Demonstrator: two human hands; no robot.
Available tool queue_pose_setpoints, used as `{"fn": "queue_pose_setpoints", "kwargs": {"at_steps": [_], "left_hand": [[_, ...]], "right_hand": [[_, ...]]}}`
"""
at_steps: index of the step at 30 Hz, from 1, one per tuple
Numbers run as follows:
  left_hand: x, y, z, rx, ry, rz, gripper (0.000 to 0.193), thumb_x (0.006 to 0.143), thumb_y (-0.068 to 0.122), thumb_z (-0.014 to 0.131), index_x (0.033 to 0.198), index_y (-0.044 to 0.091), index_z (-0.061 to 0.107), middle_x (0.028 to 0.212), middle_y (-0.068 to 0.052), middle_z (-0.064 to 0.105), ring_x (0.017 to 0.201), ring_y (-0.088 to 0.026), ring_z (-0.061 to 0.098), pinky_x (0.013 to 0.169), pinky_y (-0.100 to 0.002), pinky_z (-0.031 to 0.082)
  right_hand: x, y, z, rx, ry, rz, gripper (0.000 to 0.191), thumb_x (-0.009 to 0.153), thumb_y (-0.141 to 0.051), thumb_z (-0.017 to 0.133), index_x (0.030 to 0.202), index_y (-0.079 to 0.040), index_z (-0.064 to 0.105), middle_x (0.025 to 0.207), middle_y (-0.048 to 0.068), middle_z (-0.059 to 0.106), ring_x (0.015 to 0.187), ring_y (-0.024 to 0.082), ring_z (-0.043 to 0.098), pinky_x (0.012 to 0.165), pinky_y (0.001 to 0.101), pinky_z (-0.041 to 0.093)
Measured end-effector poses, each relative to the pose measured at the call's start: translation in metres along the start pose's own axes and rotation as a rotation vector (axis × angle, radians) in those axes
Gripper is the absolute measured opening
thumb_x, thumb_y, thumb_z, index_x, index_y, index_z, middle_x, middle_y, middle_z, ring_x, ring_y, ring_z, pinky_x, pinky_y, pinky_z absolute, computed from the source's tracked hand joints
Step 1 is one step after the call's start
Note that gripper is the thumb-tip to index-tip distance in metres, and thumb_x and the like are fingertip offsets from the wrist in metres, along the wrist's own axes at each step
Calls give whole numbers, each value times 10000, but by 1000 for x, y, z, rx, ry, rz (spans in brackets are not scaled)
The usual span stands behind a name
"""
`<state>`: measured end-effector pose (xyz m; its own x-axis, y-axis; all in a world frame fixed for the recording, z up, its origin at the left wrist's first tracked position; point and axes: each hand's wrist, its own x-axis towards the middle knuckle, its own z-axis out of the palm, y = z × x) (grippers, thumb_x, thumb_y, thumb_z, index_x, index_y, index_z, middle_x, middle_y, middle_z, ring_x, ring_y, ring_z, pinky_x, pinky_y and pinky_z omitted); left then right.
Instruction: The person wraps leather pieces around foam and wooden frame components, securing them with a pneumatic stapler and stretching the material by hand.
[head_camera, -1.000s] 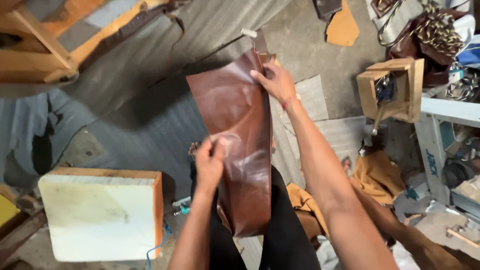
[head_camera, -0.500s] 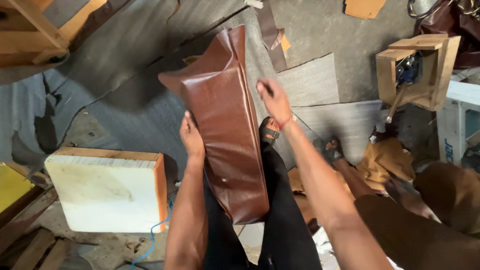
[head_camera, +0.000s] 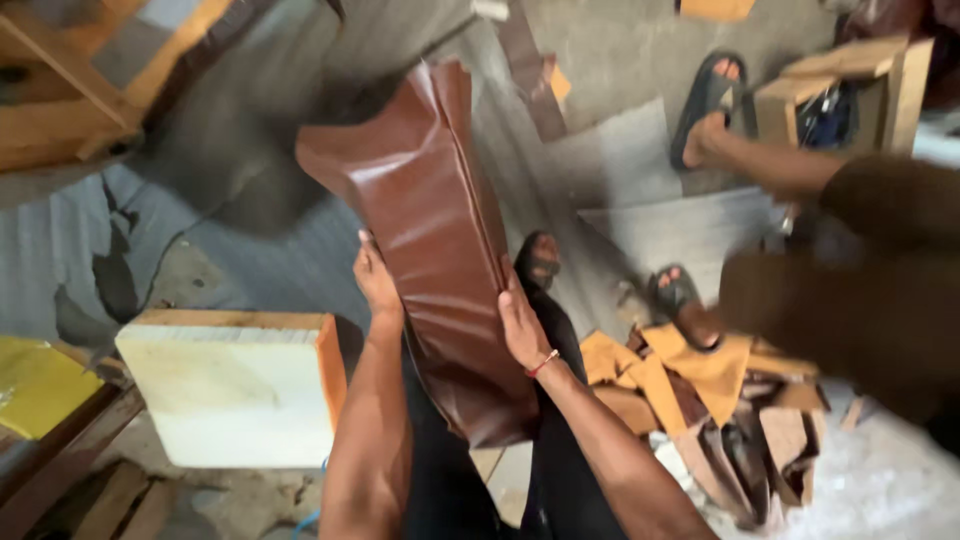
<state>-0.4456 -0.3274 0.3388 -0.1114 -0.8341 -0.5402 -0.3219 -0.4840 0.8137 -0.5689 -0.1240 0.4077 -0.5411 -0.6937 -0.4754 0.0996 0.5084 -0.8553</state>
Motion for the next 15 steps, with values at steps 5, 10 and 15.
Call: {"fn": "queue_pose_setpoints", "kwargs": {"at_steps": [5,10,15], "left_hand": [[-3,-6,7,-118,-19,41,469,1125,397,478,1117,-17,699,1043,-7,665,941,-99,549,861,-282,497],[0,0,14,-298,-110,-124,455,1101,378,467,1136,-12,699,1084,-15,704,957,-113,598,886,-282,512],[-8,-1,-2,-123,-21,-78,468,1086,407,471,1189,-2,674,1115,-31,698,978,-127,599,908,-294,512]], "right_hand": [[-39,-12,9,-143,57,58,668,1081,-390,420,1590,25,293,1605,250,410,1495,378,404,1202,397,327],[-35,4,19,-246,180,78,627,1045,-382,482,1535,5,422,1474,244,563,1379,378,552,1140,395,430],[-39,-6,24,-478,94,287,312,1084,-336,508,1070,-107,719,1086,147,748,1071,304,716,1070,387,566]]}}
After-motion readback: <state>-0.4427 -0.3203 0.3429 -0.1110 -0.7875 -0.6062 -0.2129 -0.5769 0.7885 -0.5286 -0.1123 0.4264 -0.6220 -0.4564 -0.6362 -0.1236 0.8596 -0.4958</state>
